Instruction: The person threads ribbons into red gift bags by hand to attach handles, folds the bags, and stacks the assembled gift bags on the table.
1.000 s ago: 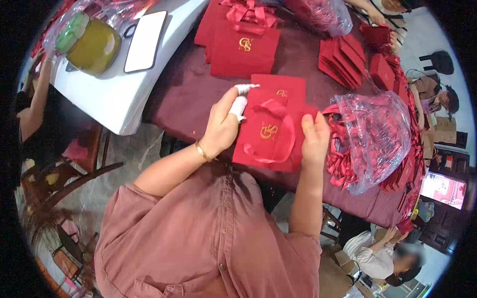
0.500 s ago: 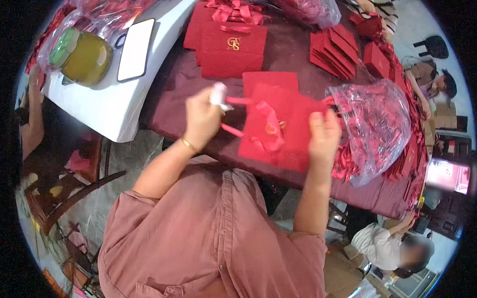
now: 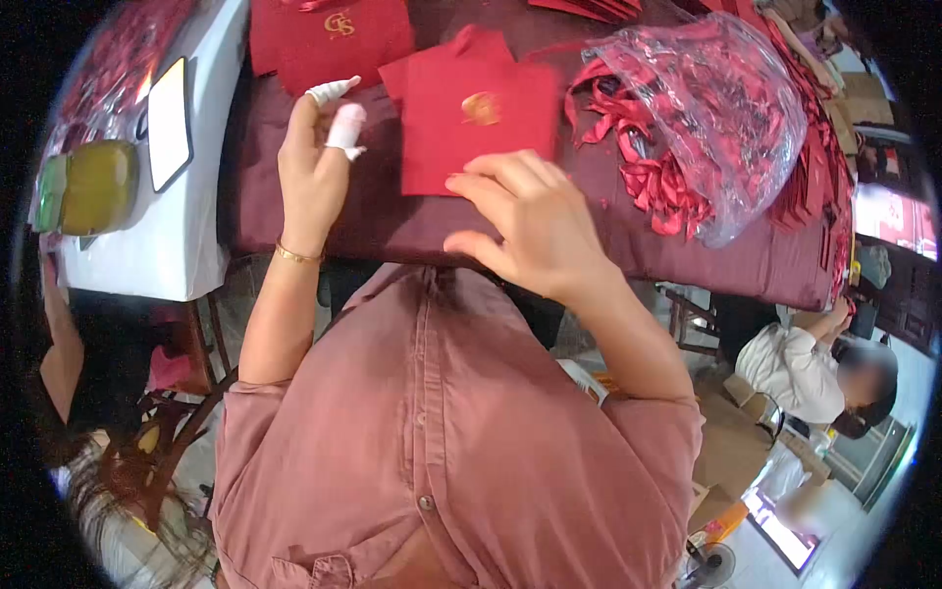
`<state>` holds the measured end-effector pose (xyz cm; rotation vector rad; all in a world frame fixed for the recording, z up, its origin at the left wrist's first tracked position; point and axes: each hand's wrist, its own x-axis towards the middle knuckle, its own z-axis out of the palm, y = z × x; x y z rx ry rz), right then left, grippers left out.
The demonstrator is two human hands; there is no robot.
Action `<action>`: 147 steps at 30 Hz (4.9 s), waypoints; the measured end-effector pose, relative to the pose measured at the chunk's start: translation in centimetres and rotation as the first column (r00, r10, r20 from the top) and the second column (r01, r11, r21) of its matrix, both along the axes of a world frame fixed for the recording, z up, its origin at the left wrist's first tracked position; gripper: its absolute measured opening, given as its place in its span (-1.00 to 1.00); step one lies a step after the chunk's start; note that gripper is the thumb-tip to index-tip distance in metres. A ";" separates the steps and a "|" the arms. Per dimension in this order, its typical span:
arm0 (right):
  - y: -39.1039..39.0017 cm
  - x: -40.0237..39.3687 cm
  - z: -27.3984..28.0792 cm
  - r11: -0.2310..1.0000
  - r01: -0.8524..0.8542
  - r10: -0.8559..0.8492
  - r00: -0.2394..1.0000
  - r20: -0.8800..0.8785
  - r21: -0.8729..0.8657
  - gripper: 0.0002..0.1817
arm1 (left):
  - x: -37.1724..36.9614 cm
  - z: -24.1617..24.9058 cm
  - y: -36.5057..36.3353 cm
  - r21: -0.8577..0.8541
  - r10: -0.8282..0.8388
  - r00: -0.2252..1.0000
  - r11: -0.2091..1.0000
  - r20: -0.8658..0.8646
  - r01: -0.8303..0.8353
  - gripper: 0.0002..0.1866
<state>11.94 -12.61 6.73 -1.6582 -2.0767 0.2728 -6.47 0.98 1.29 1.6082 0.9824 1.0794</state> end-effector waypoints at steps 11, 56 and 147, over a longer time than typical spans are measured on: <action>0.8 12.0 -5.2 0.970 0.148 -0.200 0.936 0.290 0.191 -0.80 | 2.9 -0.5 2.0 0.619 -0.047 0.854 0.668 -0.519 0.413 -0.57; 5.0 0.9 -6.8 0.952 0.280 -0.237 0.928 -0.287 0.121 -0.91 | 0.6 -1.1 1.2 -0.307 -0.493 0.865 0.813 0.091 0.495 -0.23; 2.2 10.8 -4.3 0.909 0.379 -0.084 -0.245 -0.966 -0.175 -0.78 | 0.7 -3.2 -2.7 0.240 -0.057 0.940 0.960 -0.337 0.144 -0.51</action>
